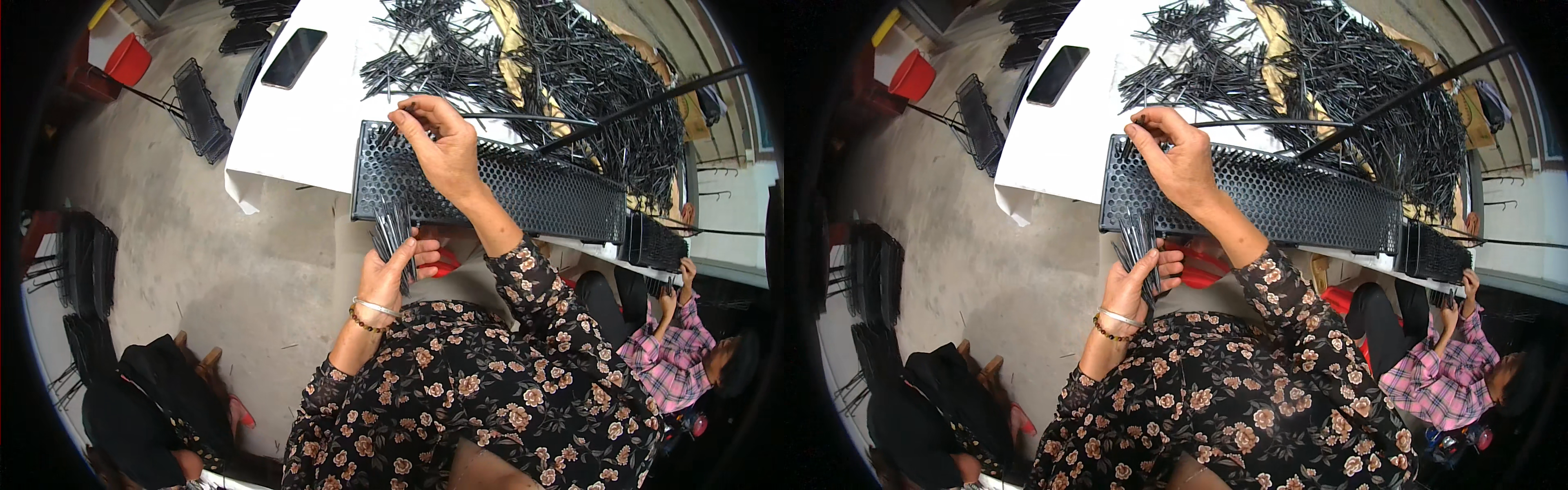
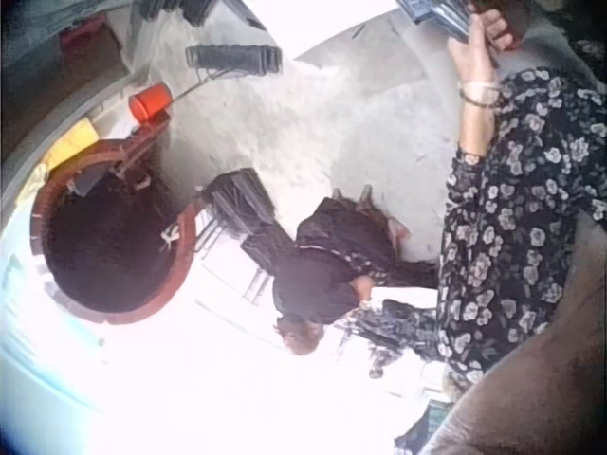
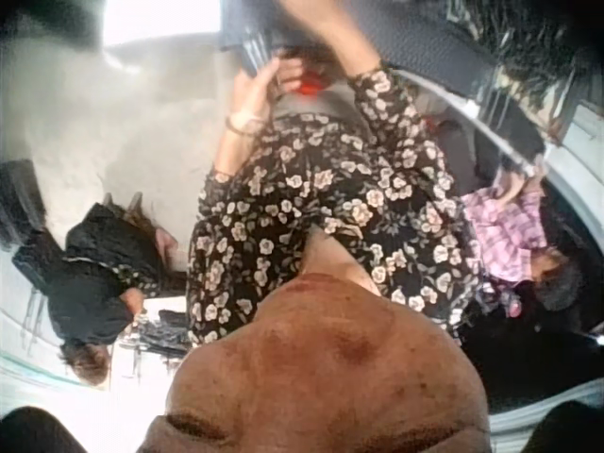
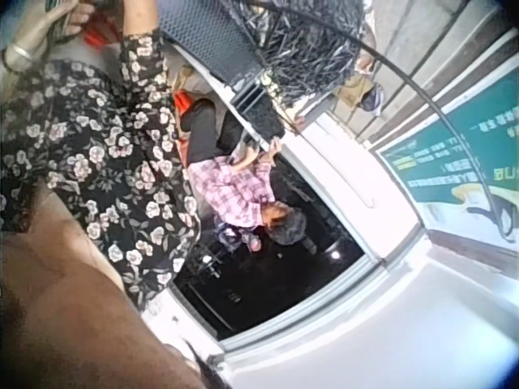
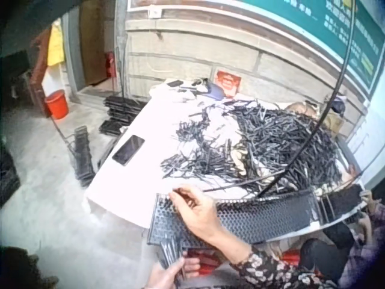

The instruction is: The person inserts small plastic pins into a perforated plastic panel by hand, pushing each pin into a hole until it is seated.

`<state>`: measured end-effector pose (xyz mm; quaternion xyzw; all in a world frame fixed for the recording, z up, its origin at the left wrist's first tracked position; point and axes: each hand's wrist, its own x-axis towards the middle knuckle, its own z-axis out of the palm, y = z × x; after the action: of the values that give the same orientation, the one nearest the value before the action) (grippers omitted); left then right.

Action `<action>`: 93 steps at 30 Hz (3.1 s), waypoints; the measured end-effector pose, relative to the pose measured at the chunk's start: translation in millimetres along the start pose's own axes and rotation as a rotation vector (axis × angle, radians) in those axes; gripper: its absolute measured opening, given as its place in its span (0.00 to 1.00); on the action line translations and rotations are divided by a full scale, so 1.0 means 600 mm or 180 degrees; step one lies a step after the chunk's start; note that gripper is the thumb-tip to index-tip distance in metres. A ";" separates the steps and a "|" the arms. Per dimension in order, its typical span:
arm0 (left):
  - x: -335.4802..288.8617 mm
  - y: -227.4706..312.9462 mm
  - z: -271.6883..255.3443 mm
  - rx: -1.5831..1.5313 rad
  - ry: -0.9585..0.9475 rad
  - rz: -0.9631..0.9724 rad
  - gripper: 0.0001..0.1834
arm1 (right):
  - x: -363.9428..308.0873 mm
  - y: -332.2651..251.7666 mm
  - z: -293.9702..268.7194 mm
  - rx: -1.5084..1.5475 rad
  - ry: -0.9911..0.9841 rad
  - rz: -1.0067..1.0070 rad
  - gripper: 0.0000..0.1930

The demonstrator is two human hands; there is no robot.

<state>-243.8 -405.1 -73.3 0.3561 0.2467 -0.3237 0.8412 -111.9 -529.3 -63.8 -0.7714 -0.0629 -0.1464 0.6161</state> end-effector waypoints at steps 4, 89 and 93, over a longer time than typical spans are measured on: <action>0.005 0.006 -0.011 -0.0067 0.0060 -0.0023 0.12 | 0.004 0.025 0.023 -0.0185 0.0036 -0.0150 0.07; 0.006 0.003 -0.014 0.0073 0.0115 -0.0257 0.14 | -0.007 0.018 0.005 -0.1495 -0.0688 -0.1236 0.04; 0.007 0.003 -0.011 0.0100 0.0188 -0.0283 0.13 | -0.001 0.018 0.009 -0.1574 -0.0778 -0.1498 0.05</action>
<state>-240.8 -400.7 -79.1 0.3673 0.2819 -0.3541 0.8126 -108.8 -526.7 -75.2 -0.8733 -0.2746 -0.2016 0.3482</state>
